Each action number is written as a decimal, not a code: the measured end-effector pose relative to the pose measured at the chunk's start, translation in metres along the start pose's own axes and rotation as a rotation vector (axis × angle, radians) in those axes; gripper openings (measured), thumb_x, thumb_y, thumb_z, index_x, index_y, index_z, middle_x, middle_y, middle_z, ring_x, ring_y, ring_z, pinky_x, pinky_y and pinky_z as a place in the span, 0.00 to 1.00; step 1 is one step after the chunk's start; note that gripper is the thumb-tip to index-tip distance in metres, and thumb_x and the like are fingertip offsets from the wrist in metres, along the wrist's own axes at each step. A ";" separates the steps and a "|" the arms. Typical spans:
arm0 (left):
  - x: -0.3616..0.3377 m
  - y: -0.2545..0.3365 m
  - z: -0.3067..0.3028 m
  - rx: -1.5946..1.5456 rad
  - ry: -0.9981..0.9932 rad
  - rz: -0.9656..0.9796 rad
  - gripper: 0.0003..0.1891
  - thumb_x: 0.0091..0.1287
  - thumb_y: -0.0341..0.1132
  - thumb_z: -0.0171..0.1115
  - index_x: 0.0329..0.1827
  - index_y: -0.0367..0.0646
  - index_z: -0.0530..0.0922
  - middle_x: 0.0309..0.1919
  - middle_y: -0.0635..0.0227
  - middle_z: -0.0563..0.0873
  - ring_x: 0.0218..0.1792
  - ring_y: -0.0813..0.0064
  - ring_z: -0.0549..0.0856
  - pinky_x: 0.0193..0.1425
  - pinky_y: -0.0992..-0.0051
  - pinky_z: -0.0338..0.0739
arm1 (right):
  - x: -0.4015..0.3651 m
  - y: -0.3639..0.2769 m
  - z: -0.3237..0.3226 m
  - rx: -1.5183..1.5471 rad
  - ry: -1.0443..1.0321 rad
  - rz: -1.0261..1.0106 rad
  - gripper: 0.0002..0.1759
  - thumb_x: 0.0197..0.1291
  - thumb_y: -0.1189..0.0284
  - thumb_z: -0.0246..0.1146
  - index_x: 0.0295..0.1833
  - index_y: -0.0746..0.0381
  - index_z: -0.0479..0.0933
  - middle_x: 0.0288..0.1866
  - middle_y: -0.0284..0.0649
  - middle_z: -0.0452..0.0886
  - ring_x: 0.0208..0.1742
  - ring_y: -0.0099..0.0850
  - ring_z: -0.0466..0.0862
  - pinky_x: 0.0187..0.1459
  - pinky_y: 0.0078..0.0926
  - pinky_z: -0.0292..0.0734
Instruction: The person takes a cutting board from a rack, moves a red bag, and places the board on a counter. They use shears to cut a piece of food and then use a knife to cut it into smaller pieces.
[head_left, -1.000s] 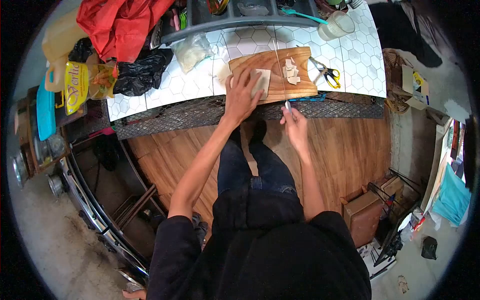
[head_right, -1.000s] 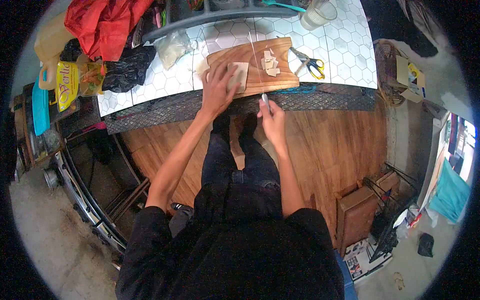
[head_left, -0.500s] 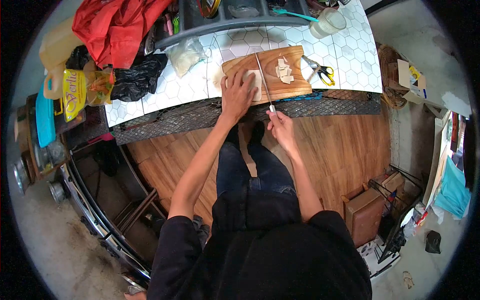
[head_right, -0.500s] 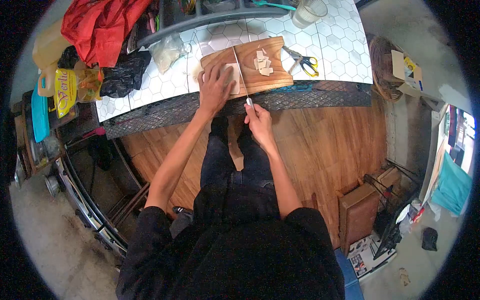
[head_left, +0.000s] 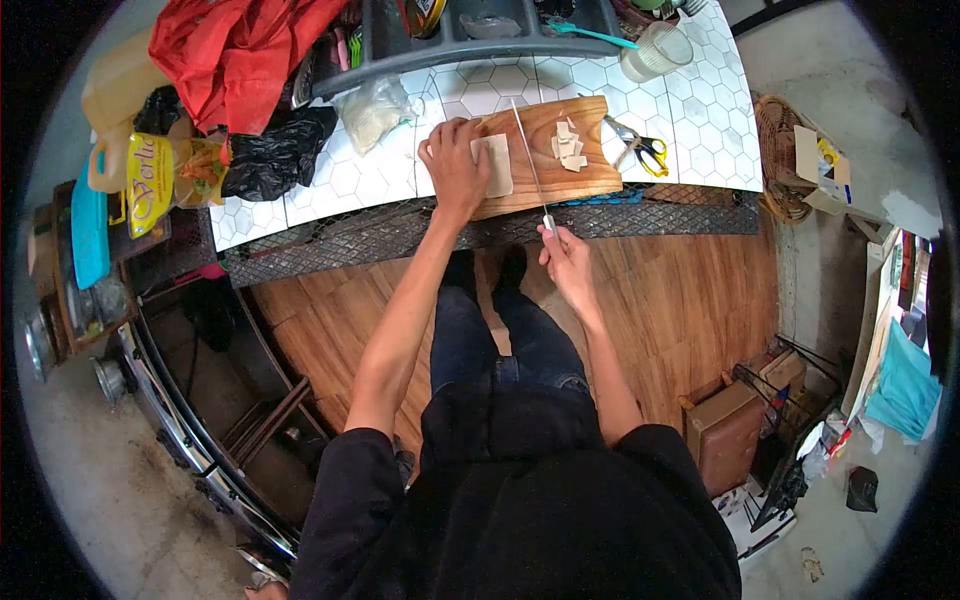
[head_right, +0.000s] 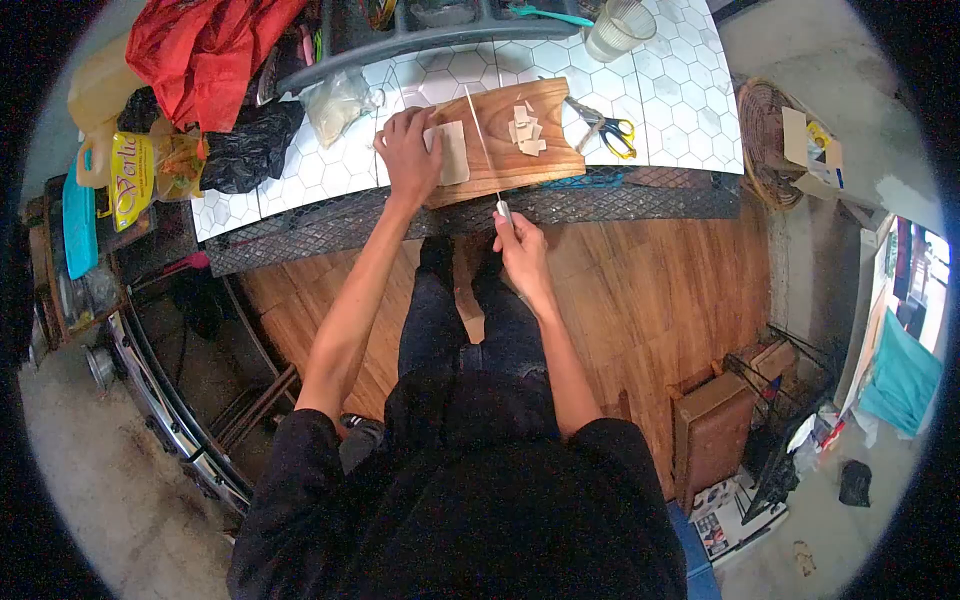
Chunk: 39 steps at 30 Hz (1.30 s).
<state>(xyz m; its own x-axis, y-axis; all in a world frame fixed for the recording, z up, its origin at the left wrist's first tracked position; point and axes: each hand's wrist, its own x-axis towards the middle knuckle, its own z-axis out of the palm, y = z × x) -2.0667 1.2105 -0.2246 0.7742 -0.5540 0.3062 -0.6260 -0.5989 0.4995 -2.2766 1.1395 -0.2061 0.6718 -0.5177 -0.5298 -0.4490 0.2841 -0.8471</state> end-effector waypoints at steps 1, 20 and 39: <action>-0.001 0.002 0.000 0.017 0.085 0.062 0.18 0.61 0.32 0.63 0.55 0.44 0.79 0.53 0.62 0.79 0.57 0.61 0.74 0.65 0.57 0.58 | 0.000 0.000 0.003 0.002 -0.002 0.002 0.19 0.74 0.61 0.54 0.53 0.65 0.79 0.23 0.27 0.73 0.20 0.14 0.66 0.21 0.17 0.58; 0.003 0.001 0.009 -0.004 0.080 0.053 0.19 0.59 0.32 0.64 0.56 0.47 0.79 0.55 0.66 0.79 0.60 0.63 0.72 0.67 0.57 0.54 | -0.012 -0.002 0.013 0.028 -0.038 0.080 0.20 0.76 0.60 0.52 0.53 0.66 0.80 0.22 0.28 0.72 0.21 0.15 0.67 0.22 0.18 0.61; -0.019 0.001 0.024 0.094 0.087 -0.008 0.19 0.67 0.37 0.60 0.60 0.46 0.77 0.66 0.62 0.72 0.71 0.60 0.65 0.72 0.53 0.52 | -0.018 0.014 0.032 0.001 -0.022 0.067 0.22 0.76 0.58 0.49 0.50 0.67 0.79 0.21 0.31 0.72 0.20 0.19 0.69 0.23 0.22 0.64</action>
<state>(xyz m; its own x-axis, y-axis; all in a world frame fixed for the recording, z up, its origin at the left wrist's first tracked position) -2.0838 1.2069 -0.2493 0.7816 -0.4996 0.3736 -0.6229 -0.6566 0.4252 -2.2763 1.1789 -0.2100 0.6529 -0.4795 -0.5863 -0.4929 0.3188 -0.8096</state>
